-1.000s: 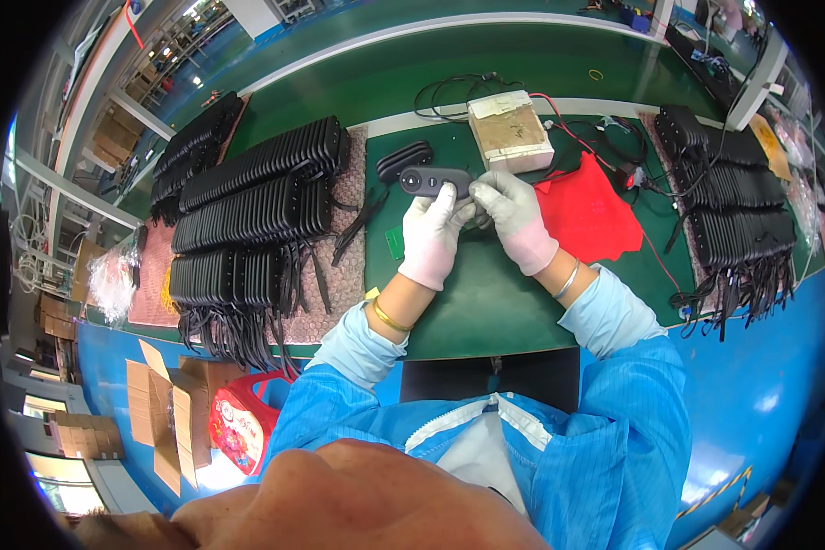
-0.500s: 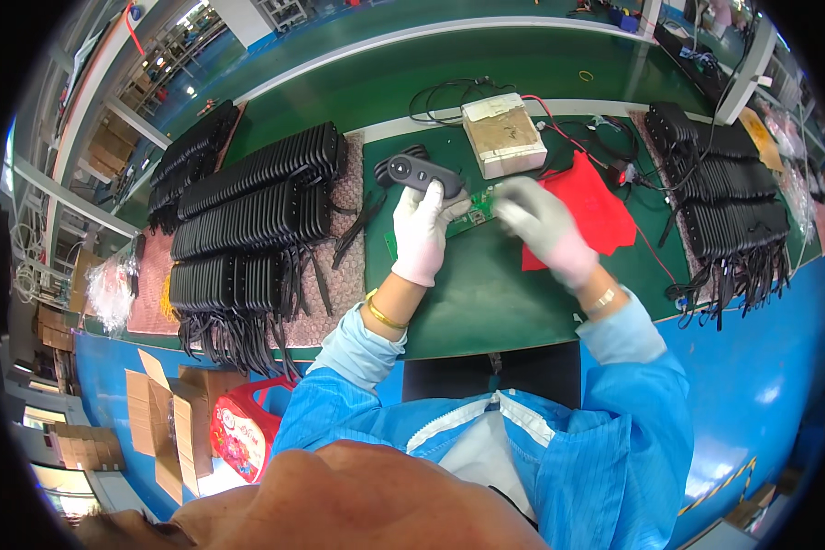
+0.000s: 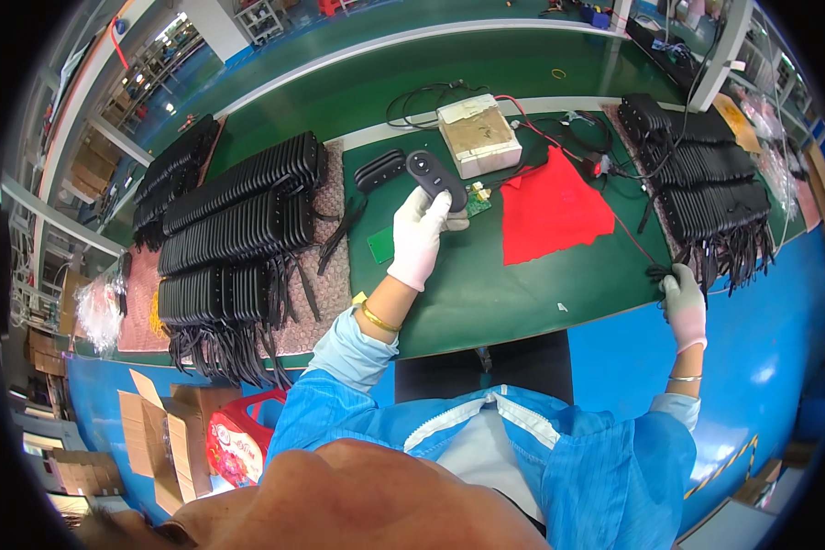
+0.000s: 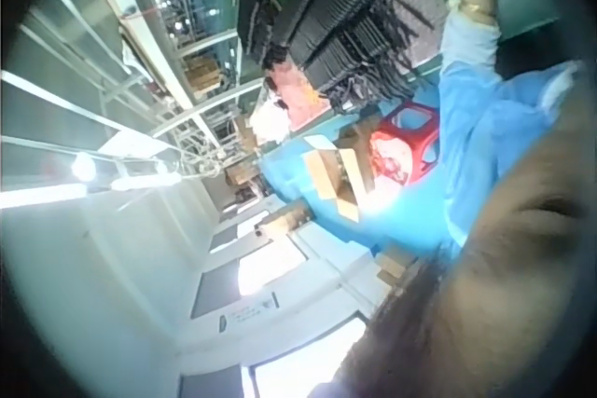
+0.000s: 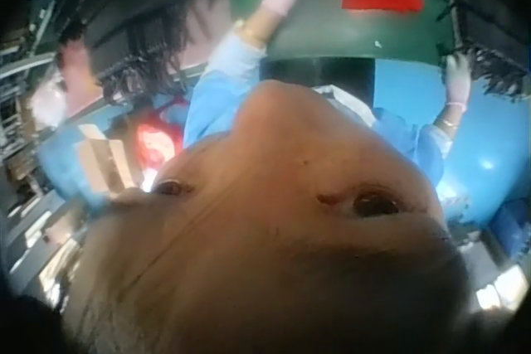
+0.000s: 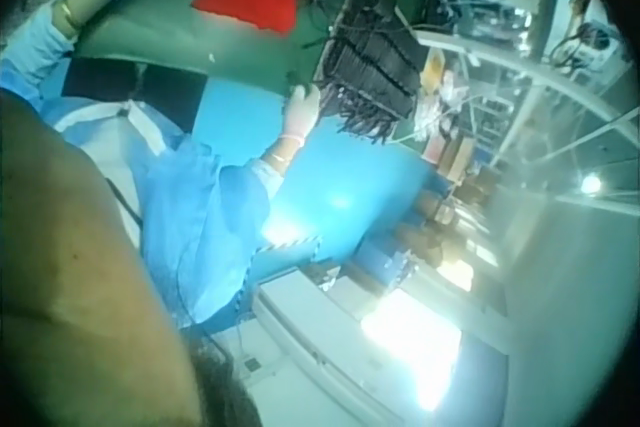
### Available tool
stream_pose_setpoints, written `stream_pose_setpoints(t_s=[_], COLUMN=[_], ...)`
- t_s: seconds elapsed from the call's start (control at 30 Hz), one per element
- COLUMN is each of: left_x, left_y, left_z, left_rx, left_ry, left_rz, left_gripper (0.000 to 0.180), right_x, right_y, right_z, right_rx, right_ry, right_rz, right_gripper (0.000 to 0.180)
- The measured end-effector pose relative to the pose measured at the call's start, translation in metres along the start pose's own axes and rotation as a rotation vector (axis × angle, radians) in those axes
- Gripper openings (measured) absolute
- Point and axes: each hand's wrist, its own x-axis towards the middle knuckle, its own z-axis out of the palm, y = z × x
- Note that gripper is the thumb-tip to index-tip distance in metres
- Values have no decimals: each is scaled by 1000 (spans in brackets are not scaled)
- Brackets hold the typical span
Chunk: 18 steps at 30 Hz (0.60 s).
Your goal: Assembling and testing electronic components on a manufacturing production line.
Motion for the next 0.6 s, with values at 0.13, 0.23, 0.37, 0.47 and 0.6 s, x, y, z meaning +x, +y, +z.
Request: stream_pose_setpoints(t_s=[0.13,0.23,0.37,0.47,0.6], left_x=[0,1,0,0,1], left_y=[-1,-1,3,0,-2], left_z=[3,3,-1,-3,-2], left_rx=[67,123,185,223,282], left_ry=[-35,-25,-15,-17,-51], left_rz=[-8,-18,-22,-23,-35], left_gripper=[25,25,25,24,23], right_x=[8,22,-2,-11,-5], right_y=[6,26,-120,-203,-273], right_z=[-5,1,0,26,88], right_rx=[262,-208,1,433,627], right_ry=[-72,109,453,-122,-467], right_rz=[64,-224,-596,-748,-840], right_gripper=[37,35,33,41,41])
